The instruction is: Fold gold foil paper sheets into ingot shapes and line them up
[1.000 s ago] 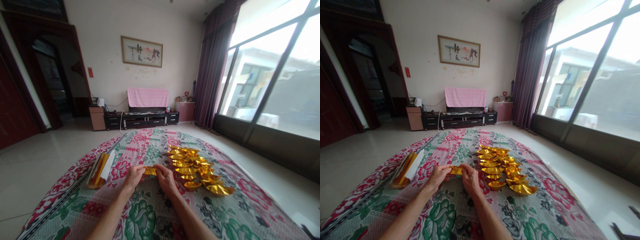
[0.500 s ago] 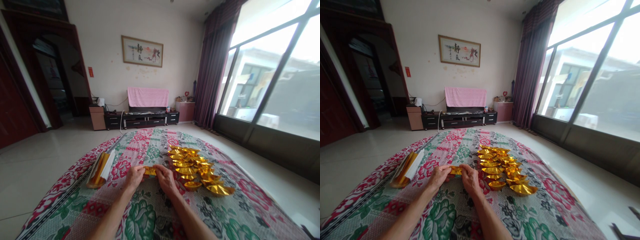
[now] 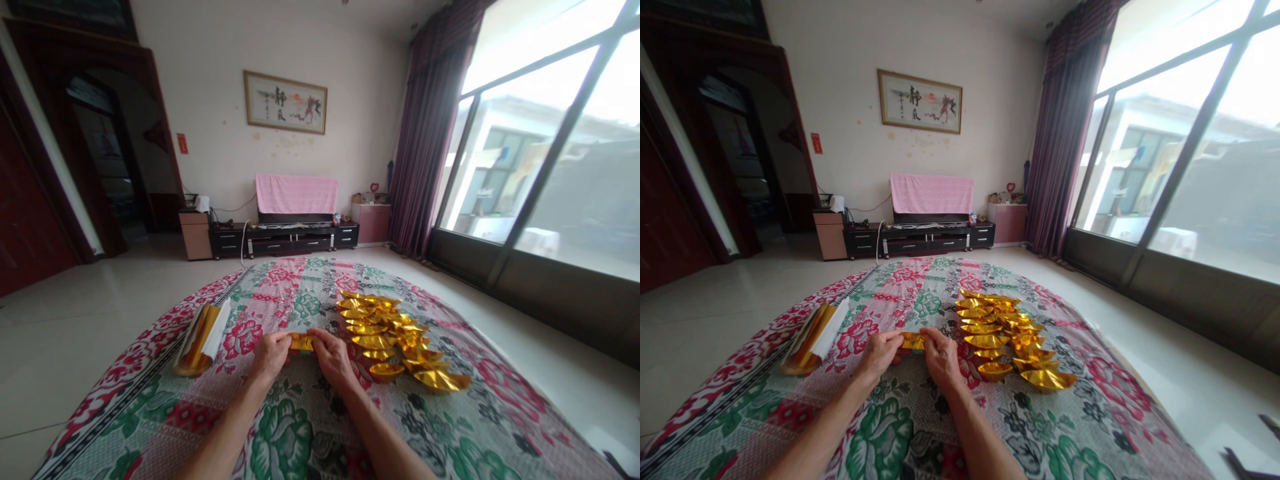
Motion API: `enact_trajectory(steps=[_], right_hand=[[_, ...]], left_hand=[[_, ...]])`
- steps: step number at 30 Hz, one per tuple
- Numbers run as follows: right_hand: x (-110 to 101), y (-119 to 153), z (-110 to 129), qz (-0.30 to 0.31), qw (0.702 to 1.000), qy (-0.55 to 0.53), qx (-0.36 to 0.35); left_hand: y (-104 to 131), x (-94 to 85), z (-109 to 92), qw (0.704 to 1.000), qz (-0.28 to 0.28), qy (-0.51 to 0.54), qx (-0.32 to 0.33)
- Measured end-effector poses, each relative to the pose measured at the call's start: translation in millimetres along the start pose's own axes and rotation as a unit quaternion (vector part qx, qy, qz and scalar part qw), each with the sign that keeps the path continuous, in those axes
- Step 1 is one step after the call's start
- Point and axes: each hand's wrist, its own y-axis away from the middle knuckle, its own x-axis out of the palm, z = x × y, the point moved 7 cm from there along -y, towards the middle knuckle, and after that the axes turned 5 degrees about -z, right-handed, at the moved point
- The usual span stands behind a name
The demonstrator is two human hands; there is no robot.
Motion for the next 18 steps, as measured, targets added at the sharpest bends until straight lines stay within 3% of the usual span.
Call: enact_trajectory(steps=[6,18], right_hand=[[-0.9,-0.9,-6.4,-0.021,0.999,-0.016,0.018],[-0.2,-0.7,-2.9,-0.009,0.999,-0.033,0.019]], left_hand=[[4.8,10.1,-2.1,0.990,0.091,0.103,-0.039],[2.5,8.8,-2.1,0.994,0.079,0.079,0.008]])
